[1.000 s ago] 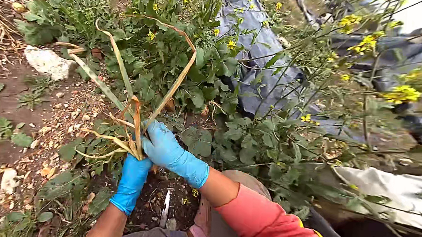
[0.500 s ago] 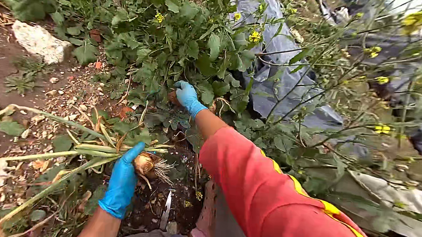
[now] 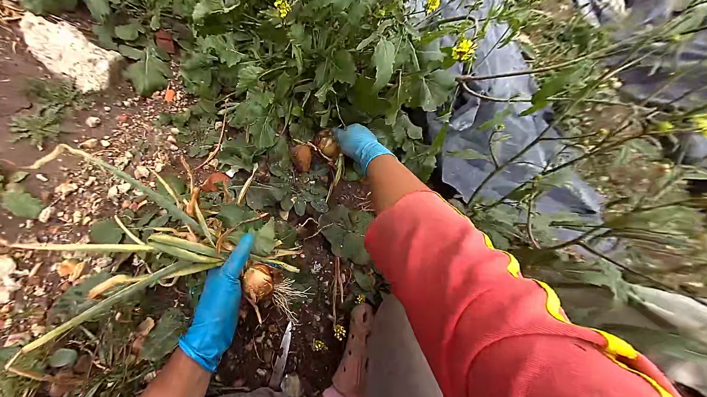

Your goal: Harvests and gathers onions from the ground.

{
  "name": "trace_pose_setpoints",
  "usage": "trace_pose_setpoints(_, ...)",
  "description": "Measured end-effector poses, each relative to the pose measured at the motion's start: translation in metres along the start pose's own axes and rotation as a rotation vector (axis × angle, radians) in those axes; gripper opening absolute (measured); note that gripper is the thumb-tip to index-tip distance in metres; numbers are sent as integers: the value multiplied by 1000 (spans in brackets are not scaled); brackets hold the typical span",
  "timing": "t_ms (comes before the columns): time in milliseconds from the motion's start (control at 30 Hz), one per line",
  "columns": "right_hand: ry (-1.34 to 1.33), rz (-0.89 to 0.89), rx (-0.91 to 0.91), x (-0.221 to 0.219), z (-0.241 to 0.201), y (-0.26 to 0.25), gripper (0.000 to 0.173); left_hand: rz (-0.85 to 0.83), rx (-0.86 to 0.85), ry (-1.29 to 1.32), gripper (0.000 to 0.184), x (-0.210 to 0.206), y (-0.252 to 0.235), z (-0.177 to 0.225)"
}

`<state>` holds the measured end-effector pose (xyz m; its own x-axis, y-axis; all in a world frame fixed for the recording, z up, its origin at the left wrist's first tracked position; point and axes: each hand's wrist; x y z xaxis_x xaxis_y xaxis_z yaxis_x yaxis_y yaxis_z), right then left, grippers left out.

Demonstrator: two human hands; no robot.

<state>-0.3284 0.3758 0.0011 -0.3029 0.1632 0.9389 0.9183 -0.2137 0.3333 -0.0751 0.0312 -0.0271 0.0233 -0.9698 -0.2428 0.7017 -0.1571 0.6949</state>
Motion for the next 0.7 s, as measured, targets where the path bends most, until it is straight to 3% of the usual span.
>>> trace_pose_setpoints(133, -52, 79, 8, -12, -3, 29, 60, 6, 12, 14, 62, -2, -2, 1)
trace_pose_setpoints(267, -112, 113, 22, -34, -3, 72, 57, -27, 58, -61, 54, -4, 1, 0)
trace_pose_setpoints(367, -202, 140, 105, -40, -27, 128, 54, -63, 80, -97, 48, -5, 2, -1)
trace_pose_setpoints(433, -271, 183, 260, -39, -59, 171, 47, -89, 105, -59, 45, -3, 1, -4)
trace_pose_setpoints(567, -169, 372, 813, -54, -122, 256, 22, -112, 67, 97, 44, -2, -1, -6)
trace_pose_setpoints(700, 106, 276, 941, -57, -158, 271, 20, -110, -36, 435, 59, -4, 2, -7)
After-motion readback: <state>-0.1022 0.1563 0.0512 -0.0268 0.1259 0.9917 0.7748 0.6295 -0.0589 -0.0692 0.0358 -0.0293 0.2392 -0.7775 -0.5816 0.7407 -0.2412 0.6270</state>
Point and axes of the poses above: each hand's wrist, its own y-axis away from the middle knuckle, its own x-axis out of the back of the hand, z = x × y, and after that the axes turned 11 degrees about x, right-handed
